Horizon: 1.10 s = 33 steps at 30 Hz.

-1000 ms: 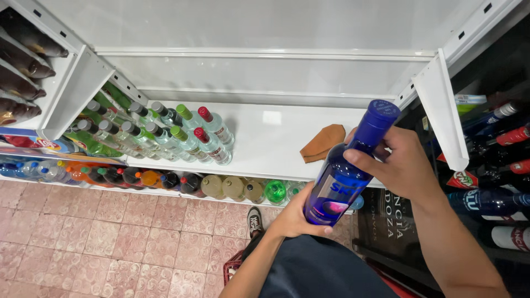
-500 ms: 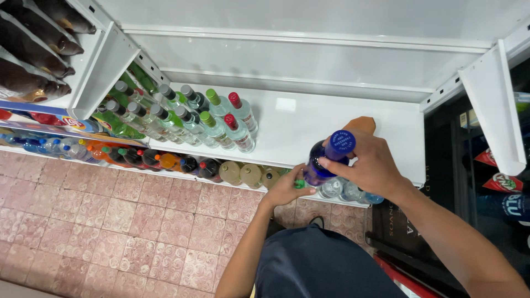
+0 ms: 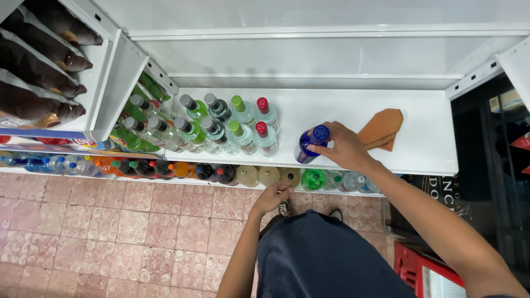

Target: The person picks up bottles from a refrigerator shelf one at a time and wipes each one with a cloth before placing them back on a different shelf.

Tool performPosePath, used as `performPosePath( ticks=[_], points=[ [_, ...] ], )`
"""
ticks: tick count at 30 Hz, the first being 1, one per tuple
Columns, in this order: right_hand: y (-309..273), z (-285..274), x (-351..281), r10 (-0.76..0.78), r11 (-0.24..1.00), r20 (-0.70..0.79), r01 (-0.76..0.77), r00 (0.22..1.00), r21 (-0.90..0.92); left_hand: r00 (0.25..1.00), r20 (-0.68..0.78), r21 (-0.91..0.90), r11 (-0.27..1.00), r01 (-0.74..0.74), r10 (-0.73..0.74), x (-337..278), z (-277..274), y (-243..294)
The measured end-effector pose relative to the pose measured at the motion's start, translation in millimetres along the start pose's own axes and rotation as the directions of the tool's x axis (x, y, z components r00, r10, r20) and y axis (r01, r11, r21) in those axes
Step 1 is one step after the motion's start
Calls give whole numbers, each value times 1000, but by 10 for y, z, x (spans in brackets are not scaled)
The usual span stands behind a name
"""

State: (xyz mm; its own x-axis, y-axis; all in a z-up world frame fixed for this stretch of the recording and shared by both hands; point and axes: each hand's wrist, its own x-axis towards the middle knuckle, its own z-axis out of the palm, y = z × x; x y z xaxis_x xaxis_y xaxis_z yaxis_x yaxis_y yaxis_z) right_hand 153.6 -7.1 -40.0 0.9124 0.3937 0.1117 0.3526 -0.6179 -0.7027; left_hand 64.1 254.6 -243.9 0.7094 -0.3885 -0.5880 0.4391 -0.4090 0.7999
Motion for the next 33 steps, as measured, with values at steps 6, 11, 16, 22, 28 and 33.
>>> performPosePath(
  ticks=[6,11,16,22,28,33],
  points=[
    [1,357,272,132,991,36,-132,991,-1,999,37,11,1000,-11,11,104,-399,-112],
    [-49,489,407,212,977,57,-212,976,-7,998,61,-3,1000,-11,11,179,-589,-144],
    [21,648,508,256,966,66,-254,964,-42,997,68,28,999,-31,29,202,-733,-84],
    [-25,699,591,281,960,77,-279,957,-35,994,99,12,999,-40,39,251,-836,-37],
    [-89,727,643,296,955,90,-293,951,-39,993,106,-28,999,-42,45,298,-918,-64],
    [-113,739,682,292,956,93,-289,952,-43,994,97,-94,995,-44,53,336,-954,-113]
  ],
)
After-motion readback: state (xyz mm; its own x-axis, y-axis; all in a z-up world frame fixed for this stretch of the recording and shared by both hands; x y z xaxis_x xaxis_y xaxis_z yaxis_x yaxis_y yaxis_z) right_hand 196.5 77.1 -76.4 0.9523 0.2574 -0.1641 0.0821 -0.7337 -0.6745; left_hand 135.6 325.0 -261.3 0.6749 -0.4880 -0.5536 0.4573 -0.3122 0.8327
